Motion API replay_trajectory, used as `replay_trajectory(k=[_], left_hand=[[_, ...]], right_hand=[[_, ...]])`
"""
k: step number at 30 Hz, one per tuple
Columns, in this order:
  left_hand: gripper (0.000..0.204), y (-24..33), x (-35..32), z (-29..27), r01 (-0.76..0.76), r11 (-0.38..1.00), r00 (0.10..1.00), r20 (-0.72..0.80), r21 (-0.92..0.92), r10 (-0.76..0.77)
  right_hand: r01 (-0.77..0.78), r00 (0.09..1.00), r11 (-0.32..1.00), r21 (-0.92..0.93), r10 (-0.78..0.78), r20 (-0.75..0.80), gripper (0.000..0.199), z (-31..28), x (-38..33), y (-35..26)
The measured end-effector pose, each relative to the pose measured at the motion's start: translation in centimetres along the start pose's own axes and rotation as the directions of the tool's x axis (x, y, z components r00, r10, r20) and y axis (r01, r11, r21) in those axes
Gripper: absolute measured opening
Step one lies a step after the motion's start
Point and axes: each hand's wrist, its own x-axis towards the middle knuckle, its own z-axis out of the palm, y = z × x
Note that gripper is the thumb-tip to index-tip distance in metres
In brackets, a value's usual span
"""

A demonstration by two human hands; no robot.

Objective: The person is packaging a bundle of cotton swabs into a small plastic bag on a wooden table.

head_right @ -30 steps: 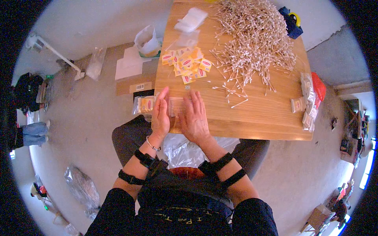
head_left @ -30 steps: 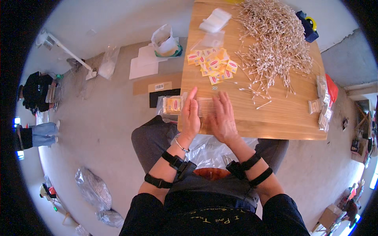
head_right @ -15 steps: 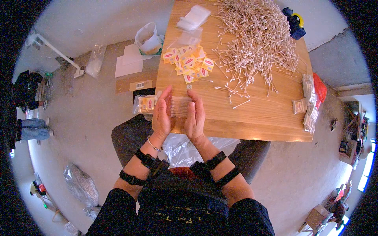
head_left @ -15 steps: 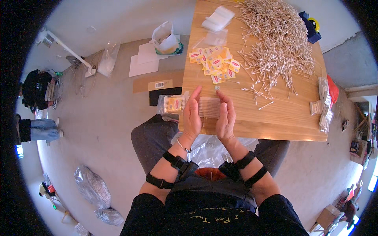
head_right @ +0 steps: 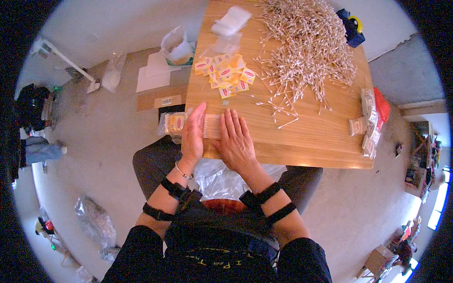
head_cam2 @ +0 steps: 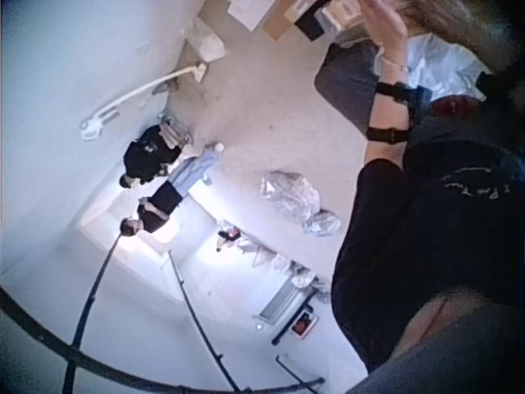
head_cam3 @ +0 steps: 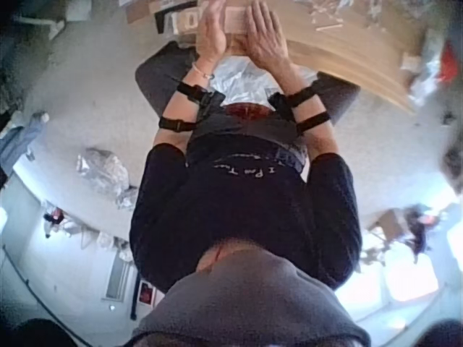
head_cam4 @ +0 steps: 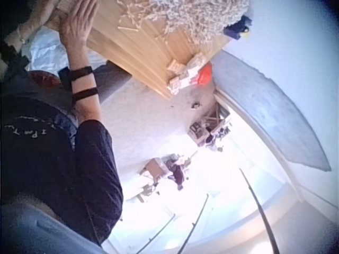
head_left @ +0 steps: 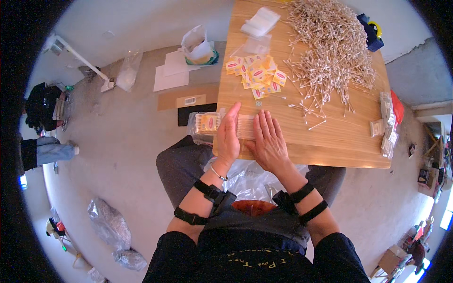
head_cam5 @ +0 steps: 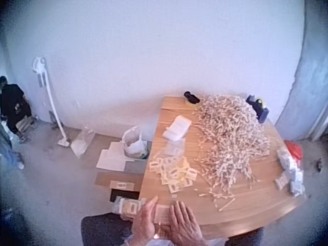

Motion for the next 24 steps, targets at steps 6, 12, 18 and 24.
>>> replay_trajectory(k=[6, 12, 18, 24], left_hand=[[0.054, 0.4, 0.0, 0.2, -0.054, 0.996, 0.998, -0.018, 0.065, 0.055], [0.044, 0.6, -1.2, -0.7, -0.037, 0.973, 0.995, -0.08, 0.228, 0.056], [0.035, 1.6, -5.3, -2.7, -0.347, 0.472, 0.937, 0.274, 0.81, 0.218], [0.044, 1.5, -5.5, -2.4, -0.481, 0.258, 0.874, 0.437, 0.838, 0.212]], right_hand=[[-0.001, 1.0, 0.999, -0.032, 0.002, 0.015, 0.084, -0.3, 0.1, -0.6], [-0.004, 1.0, 0.999, -0.046, 0.005, 0.022, 0.093, -0.5, 0.3, -1.0], [-0.007, 1.0, 1.0, -0.015, 0.007, 0.006, 0.102, -0.6, 0.2, -0.7], [0.018, 1.0, 0.996, -0.084, -0.016, 0.023, 0.103, -0.1, 0.1, -0.6]])
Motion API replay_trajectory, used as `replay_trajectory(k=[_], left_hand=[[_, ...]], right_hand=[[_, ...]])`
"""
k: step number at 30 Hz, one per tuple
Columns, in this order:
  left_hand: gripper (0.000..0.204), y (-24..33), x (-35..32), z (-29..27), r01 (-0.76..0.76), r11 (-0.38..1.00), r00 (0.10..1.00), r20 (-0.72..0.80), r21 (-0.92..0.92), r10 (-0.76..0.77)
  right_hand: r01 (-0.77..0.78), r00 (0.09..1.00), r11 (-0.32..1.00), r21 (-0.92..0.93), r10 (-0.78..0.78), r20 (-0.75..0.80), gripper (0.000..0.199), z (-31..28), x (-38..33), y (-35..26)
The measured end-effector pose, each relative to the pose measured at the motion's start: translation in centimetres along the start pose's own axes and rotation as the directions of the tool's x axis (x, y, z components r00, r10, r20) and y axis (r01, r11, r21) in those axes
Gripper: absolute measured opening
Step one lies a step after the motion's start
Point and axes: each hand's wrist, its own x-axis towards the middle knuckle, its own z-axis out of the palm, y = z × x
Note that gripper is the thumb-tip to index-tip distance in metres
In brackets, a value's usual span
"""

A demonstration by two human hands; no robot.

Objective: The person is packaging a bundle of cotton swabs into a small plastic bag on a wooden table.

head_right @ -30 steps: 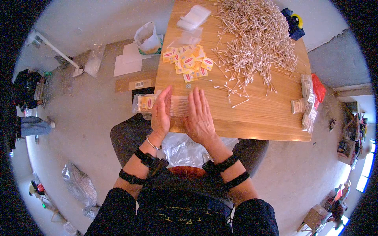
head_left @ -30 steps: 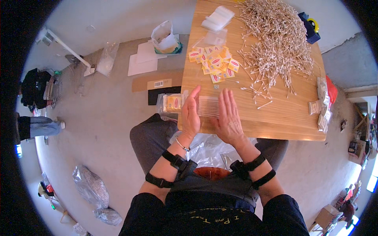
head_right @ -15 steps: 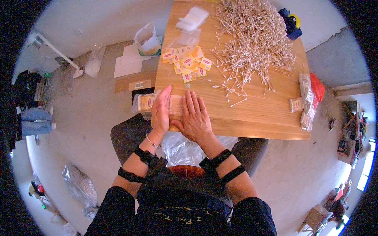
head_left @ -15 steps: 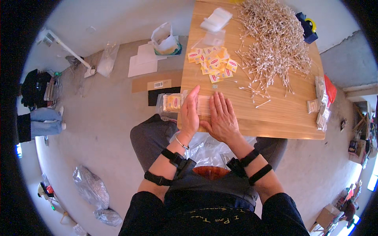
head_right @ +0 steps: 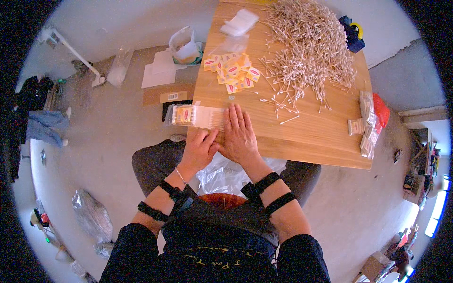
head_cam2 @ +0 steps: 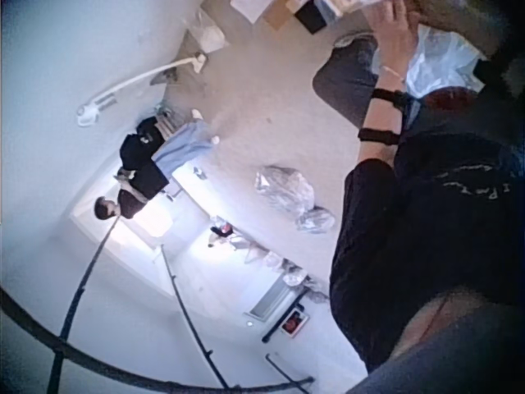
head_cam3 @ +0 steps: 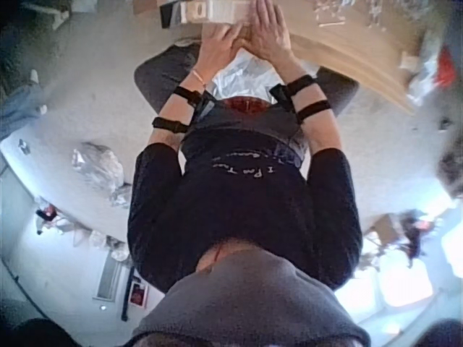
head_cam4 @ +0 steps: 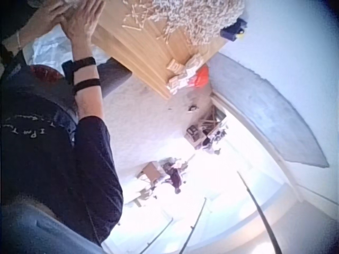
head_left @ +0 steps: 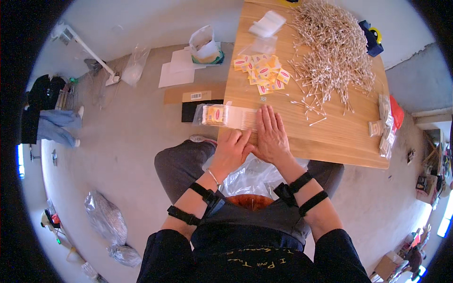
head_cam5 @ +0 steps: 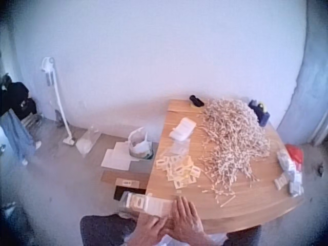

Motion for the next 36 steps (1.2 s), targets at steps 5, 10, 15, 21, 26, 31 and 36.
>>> replay_trajectory(k=[5, 10, 15, 21, 26, 31, 36], left_hand=[[0.047, 0.1, 0.0, -0.1, -0.016, 0.997, 1.0, 0.005, 0.069, 0.015], [0.052, 0.3, 0.1, -0.1, -0.008, 0.995, 1.0, 0.009, 0.102, 0.007], [0.056, 1.2, 0.6, -0.6, 0.049, 0.989, 0.998, 0.037, 0.142, -0.054], [0.058, 1.0, 0.8, -0.2, 0.081, 0.981, 0.99, 0.099, 0.174, -0.099], [0.056, 0.9, 0.8, 0.1, 0.123, 0.988, 0.989, 0.068, 0.091, -0.13], [0.057, 1.4, 1.5, -0.3, 0.168, 0.979, 0.973, 0.138, 0.118, -0.183], [0.057, 1.2, 1.6, -0.1, 0.156, 0.981, 0.979, 0.117, 0.113, -0.169]], right_hand=[[-0.011, 1.0, 1.0, 0.013, 0.011, 0.016, 0.102, -0.6, 0.1, -0.4], [-0.035, 0.998, 0.999, -0.015, 0.035, 0.053, 0.097, -0.4, 0.2, -0.4], [-0.015, 1.0, 0.999, 0.029, 0.015, 0.015, 0.094, 0.0, 0.1, -0.1], [-0.021, 1.0, 1.0, 0.018, 0.021, 0.018, 0.093, 0.0, 0.1, -0.1], [-0.017, 1.0, 1.0, 0.023, 0.017, 0.007, 0.09, 0.1, 0.1, -0.2], [-0.004, 0.999, 1.0, 0.02, 0.005, -0.037, 0.089, 0.4, 0.0, 0.0], [-0.012, 1.0, 1.0, 0.025, 0.013, -0.022, 0.086, 0.3, 0.1, -0.1]])
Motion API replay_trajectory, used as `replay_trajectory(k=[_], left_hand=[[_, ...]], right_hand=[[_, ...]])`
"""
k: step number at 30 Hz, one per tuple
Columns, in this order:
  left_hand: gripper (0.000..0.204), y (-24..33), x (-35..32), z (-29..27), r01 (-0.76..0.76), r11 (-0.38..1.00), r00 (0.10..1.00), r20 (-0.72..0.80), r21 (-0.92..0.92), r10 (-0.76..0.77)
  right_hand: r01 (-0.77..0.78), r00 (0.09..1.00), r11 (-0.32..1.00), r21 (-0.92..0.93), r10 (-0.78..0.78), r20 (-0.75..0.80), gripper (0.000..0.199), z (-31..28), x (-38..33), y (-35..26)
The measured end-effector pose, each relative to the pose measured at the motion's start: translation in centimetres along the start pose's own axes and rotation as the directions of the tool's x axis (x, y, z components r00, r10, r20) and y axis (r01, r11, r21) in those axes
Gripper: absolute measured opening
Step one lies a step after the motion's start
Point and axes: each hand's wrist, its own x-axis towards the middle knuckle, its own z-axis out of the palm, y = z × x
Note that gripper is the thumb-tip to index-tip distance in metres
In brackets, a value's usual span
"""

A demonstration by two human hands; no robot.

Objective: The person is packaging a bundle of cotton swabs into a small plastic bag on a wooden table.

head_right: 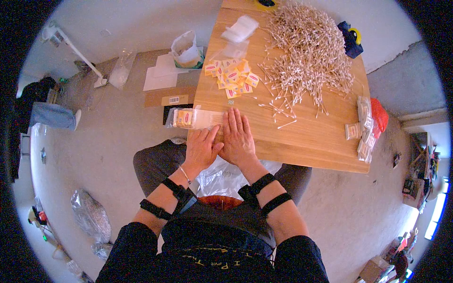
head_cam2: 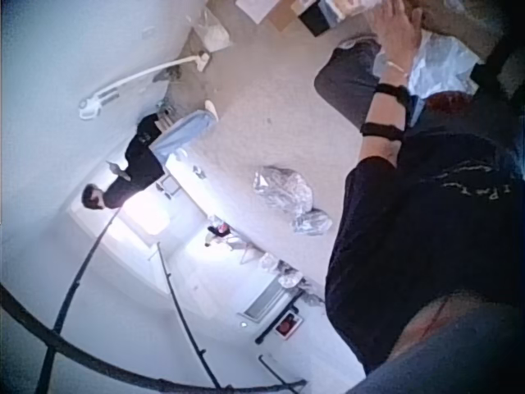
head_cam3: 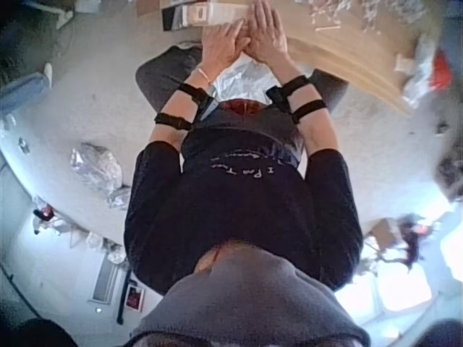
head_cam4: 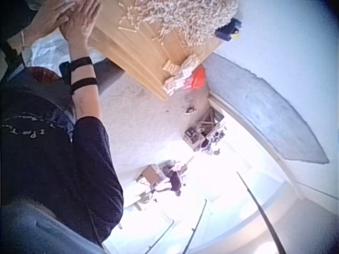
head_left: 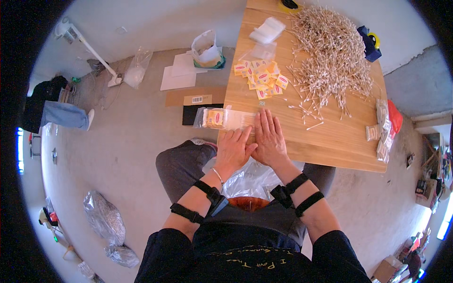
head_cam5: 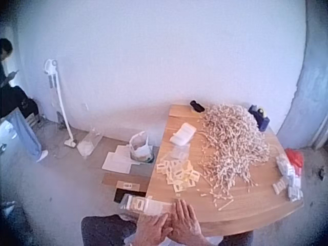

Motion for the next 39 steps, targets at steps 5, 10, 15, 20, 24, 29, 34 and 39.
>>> replay_trajectory(k=[5, 10, 15, 20, 24, 29, 34, 39], left_hand=[[0.053, 0.2, 0.3, -0.2, 0.011, 1.0, 1.0, -0.024, -0.022, -0.011], [0.05, 0.3, 0.9, 0.0, 0.009, 0.999, 0.999, -0.049, -0.039, -0.011], [0.049, 0.3, 1.0, -0.2, 0.03, 0.999, 0.999, -0.017, -0.036, -0.031], [0.049, 0.7, 1.3, -0.5, 0.042, 0.999, 0.998, -0.044, 0.007, -0.042], [0.049, 0.4, 1.7, -0.3, 0.063, 0.998, 0.998, 0.012, -0.011, -0.063], [0.045, 0.5, 1.7, -0.2, 0.057, 0.998, 0.998, -0.022, -0.032, -0.058], [0.05, 0.5, 2.1, -0.5, 0.09, 0.995, 0.995, 0.04, -0.035, -0.089], [0.054, -0.3, 2.8, -0.4, 0.036, 0.999, 0.994, 0.108, -0.036, -0.032]], right_hand=[[-0.01, 1.0, 0.999, -0.034, 0.01, 0.001, 0.077, 0.3, 0.0, 0.0], [-0.002, 1.0, 0.999, -0.042, 0.0, -0.025, 0.075, 0.4, 0.0, 0.0], [-0.016, 1.0, 0.998, -0.058, 0.017, 0.004, 0.075, 0.5, 0.0, 0.0], [-0.019, 1.0, 0.999, -0.045, 0.019, 0.007, 0.074, 0.6, -0.1, 0.0], [-0.018, 1.0, 0.999, -0.043, 0.018, 0.009, 0.072, 0.5, 0.0, -0.1], [-0.024, 1.0, 0.998, -0.053, 0.025, 0.01, 0.072, 0.6, 0.0, -0.1], [-0.017, 1.0, 0.999, -0.04, 0.016, -0.008, 0.073, 0.4, 0.0, -0.1], [-0.003, 1.0, 1.0, 0.022, 0.004, -0.031, 0.075, -0.5, -0.1, 0.0]])
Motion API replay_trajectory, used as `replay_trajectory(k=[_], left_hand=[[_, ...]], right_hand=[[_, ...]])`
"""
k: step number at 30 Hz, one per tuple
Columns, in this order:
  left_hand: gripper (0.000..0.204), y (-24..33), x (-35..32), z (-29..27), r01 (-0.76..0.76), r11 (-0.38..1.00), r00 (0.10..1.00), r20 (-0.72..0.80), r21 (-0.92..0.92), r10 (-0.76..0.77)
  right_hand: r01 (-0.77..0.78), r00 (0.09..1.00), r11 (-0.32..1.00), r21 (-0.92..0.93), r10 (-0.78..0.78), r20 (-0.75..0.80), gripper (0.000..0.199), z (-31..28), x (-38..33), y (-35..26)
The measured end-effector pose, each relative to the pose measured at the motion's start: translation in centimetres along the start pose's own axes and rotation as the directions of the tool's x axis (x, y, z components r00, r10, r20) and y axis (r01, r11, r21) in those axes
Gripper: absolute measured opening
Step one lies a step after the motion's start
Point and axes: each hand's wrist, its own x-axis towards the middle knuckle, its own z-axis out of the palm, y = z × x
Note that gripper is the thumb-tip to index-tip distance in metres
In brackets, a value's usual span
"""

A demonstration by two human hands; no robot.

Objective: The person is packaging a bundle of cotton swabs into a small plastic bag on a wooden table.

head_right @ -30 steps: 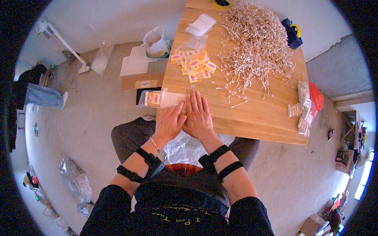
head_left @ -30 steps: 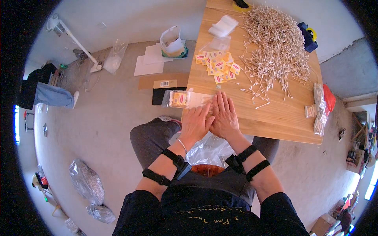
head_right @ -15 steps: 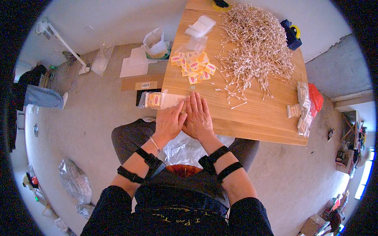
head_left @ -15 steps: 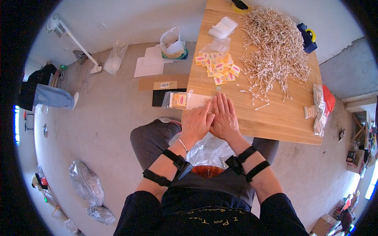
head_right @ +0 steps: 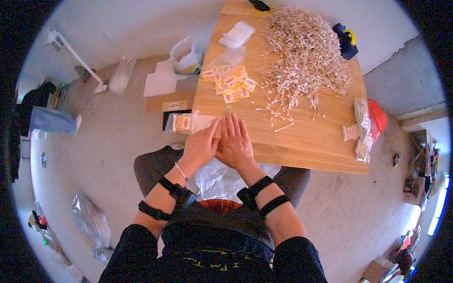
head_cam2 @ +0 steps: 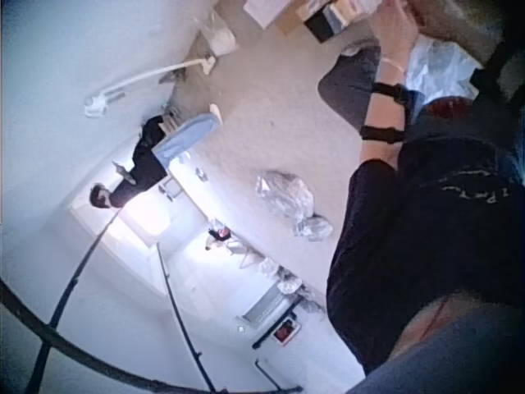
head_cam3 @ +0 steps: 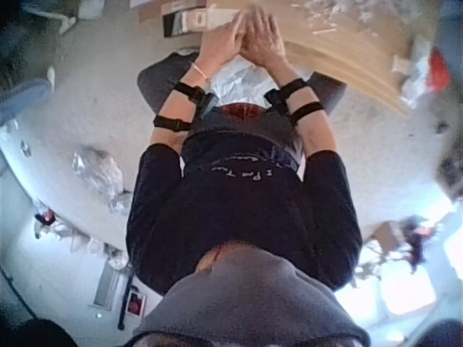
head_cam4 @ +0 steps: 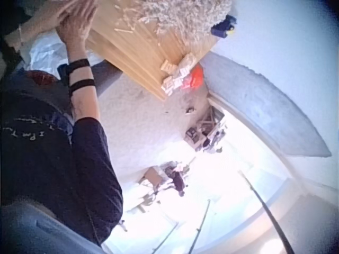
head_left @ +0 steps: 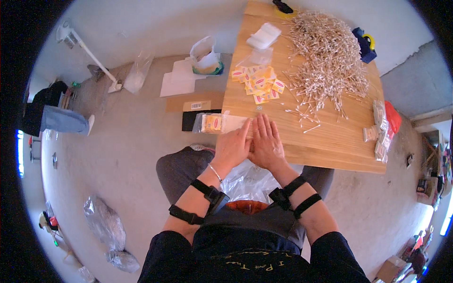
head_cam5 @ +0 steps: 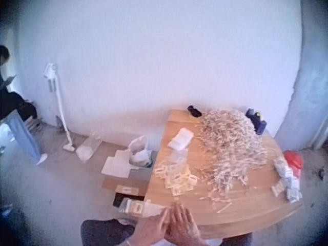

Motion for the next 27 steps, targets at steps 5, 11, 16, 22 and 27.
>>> replay_trajectory(k=[5, 11, 16, 22, 27], left_hand=[[0.053, 0.5, 0.2, -0.7, 0.079, 0.996, 0.995, 0.056, 0.04, -0.081], [0.049, 0.7, 0.5, -0.8, 0.097, 0.995, 0.992, 0.079, 0.027, -0.099], [0.037, 1.3, 2.3, -1.6, 0.053, 0.998, 0.994, -0.097, -0.03, -0.056], [0.022, 1.4, 8.9, -0.8, -0.039, 0.994, 0.976, -0.217, -0.103, 0.016], [0.021, 1.0, 11.8, 0.6, -0.113, 0.988, 0.989, -0.112, -0.102, 0.101]], right_hand=[[0.003, 0.997, 0.999, -0.038, -0.006, -0.071, 0.072, 0.9, -0.1, 0.0], [-0.01, 0.998, 1.0, -0.012, 0.009, -0.062, 0.072, 0.6, -0.1, -0.1], [0.002, 0.997, 0.998, 0.069, 0.003, -0.08, 0.09, 0.5, -0.4, 0.3], [-0.009, 1.0, 0.998, 0.069, 0.011, -0.028, 0.107, 0.1, -0.2, -0.2], [-0.038, 0.999, 0.995, 0.089, 0.035, 0.03, 0.104, -0.3, -0.3, 0.1]])
